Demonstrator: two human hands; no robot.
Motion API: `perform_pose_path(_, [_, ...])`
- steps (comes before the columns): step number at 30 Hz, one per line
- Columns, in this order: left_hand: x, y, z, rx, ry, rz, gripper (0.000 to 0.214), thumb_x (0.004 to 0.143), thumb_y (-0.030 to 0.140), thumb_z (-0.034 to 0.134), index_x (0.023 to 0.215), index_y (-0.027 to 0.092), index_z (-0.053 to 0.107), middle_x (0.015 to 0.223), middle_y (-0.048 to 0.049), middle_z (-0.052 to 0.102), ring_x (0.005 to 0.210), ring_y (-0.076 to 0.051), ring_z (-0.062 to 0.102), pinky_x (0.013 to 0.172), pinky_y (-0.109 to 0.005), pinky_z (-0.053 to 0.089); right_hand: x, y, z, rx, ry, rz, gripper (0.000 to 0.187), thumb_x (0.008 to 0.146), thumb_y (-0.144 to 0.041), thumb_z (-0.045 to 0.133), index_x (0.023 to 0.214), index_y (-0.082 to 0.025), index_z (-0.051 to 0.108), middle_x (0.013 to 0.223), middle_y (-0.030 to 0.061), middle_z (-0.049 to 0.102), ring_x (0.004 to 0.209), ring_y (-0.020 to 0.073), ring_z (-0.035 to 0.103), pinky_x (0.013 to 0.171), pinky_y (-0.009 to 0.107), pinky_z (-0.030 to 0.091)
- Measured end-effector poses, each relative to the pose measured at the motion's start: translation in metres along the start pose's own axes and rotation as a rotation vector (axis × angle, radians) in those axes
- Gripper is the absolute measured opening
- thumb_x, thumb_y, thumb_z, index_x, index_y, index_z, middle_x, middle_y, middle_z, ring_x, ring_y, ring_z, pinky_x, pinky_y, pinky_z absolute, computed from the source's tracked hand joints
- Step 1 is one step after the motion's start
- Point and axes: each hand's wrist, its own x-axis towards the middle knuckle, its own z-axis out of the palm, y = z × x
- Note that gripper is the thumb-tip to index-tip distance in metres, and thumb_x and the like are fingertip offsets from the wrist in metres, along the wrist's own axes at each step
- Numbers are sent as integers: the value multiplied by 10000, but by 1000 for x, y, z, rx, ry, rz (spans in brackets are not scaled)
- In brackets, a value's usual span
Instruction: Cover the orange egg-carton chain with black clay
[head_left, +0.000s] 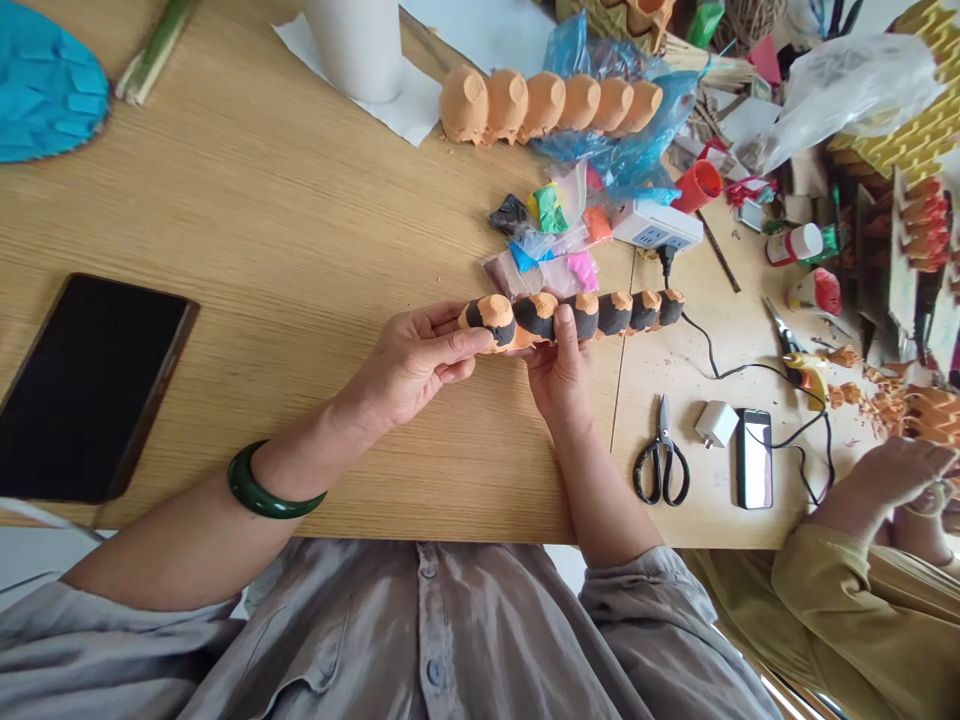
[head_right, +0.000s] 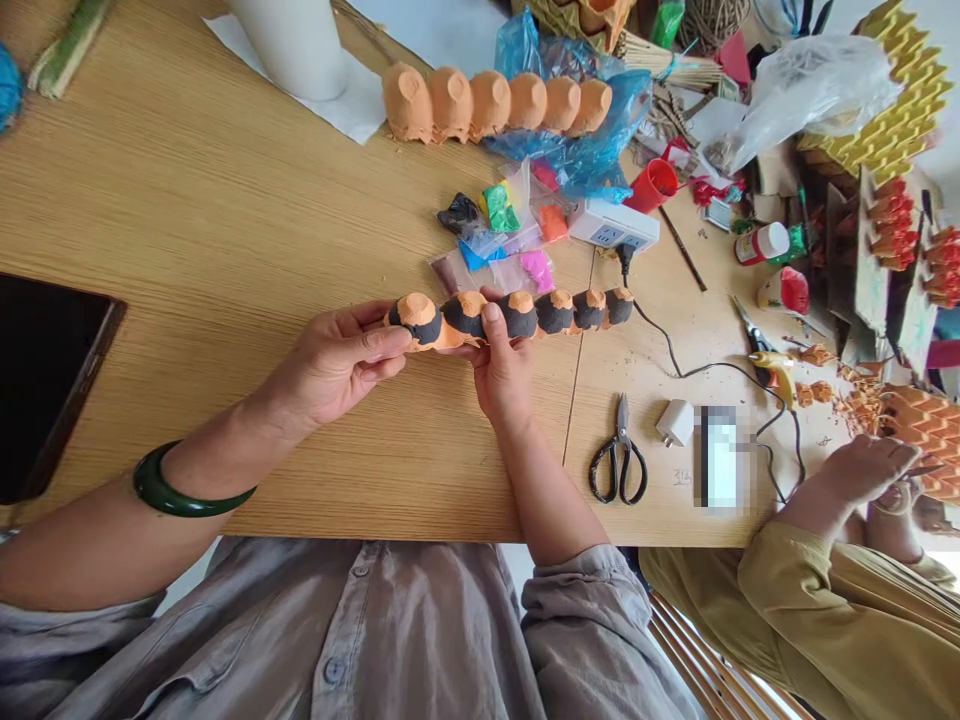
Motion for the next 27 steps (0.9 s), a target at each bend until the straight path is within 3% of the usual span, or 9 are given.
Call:
perform_pose_path(8, [2,0,-2,-29,-25,7,292,610,170,1018,837,132,839,741,7,700,505,0,406,412,-127,316,4,8,-6,100,-55,-84,374,935,-614,798,1201,-360,733,1174,31,809,1115,253,822,733,347,761])
perform_pose_path(13, [4,1,-6,-64,-135,-59,352,611,162,1039,888,126,825,746,31,633,598,-17,468,487,-90,413,5,8,-9,68,-6,-124,394,938,-637,780,1221,-370,723,1156,35,787,1104,256,815,732,361,761])
perform_pose_path(16, [5,0,-6,-46,-107,-67,392,610,234,1059,893,125,811,798,21,639,631,-26,475,507,-99,436,2,4,-5,51,13,-132,447,908,-657,801,1224,-351,719,1153,40,777,1179,275,803,758,369,764])
perform_pose_path(20, [4,0,-6,53,-45,-55,354,635,259,1030,847,127,779,775,25,597,619,-31,414,492,-121,388,-5,-2,4,56,44,-128,523,857,-642,856,1243,-320,715,1162,48,798,1213,275,794,825,386,768])
perform_pose_path(27, [3,4,-5,133,-47,-27,294,622,218,979,741,138,722,683,35,544,567,-31,356,462,-163,287,-3,2,3,79,45,-108,521,839,-647,873,1219,-320,730,1081,36,782,1153,274,815,762,363,763])
